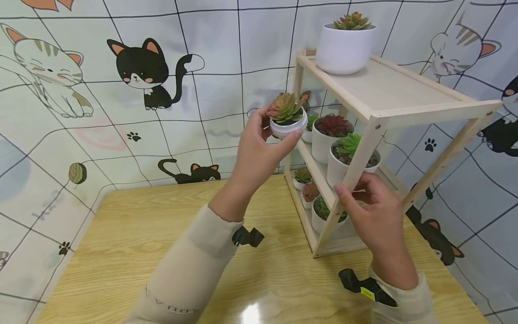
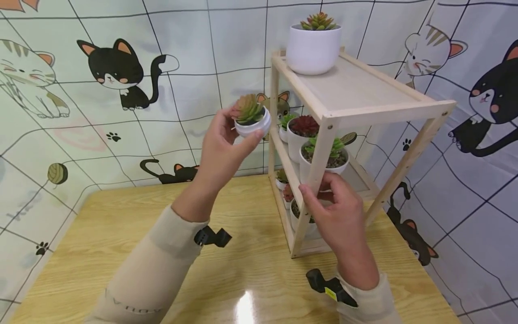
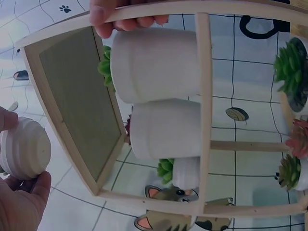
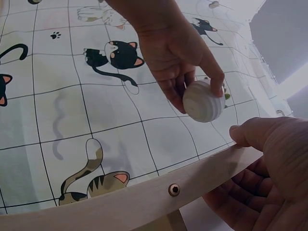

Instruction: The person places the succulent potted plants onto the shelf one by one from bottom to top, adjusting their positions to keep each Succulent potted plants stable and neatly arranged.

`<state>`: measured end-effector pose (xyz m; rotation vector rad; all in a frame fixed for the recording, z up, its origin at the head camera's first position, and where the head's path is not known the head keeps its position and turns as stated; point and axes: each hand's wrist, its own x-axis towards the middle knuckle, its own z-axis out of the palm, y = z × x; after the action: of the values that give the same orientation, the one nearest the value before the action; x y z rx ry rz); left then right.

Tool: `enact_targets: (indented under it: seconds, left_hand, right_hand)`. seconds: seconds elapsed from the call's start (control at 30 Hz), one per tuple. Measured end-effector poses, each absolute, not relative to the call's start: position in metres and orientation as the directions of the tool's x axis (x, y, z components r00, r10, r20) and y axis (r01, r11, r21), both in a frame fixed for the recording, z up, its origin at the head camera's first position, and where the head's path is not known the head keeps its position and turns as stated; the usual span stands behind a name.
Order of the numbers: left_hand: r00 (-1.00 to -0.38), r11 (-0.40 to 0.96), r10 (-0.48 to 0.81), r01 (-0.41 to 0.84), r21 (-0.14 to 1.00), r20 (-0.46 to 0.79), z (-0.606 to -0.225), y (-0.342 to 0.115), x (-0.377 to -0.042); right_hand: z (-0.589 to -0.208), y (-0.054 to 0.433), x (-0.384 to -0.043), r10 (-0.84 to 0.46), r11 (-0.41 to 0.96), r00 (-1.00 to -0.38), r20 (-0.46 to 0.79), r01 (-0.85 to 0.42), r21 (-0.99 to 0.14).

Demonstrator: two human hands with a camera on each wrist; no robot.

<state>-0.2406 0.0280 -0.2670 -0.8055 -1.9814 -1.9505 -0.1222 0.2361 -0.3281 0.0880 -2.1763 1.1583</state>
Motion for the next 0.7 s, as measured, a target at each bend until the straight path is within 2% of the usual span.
enact_targets:
  seconds: [0.33,0.7]
  left_hand:
    - [-0.817,-0.113,0.201,0.529,0.841,0.541,-0.231,0.055,-0.237]
    - [-0.835,-0.106,0.237,0.486,0.867,0.497,-0.208,0.072,-0.240]
  right_hand:
    - [-0.328,0.237,-0.121,0.234,0.612,-0.782,0.578,-0.344,-0.712]
    - [-0.327,0.238,-0.122,0.197,0.606,-0.773,0.603,-0.387,-0.695]
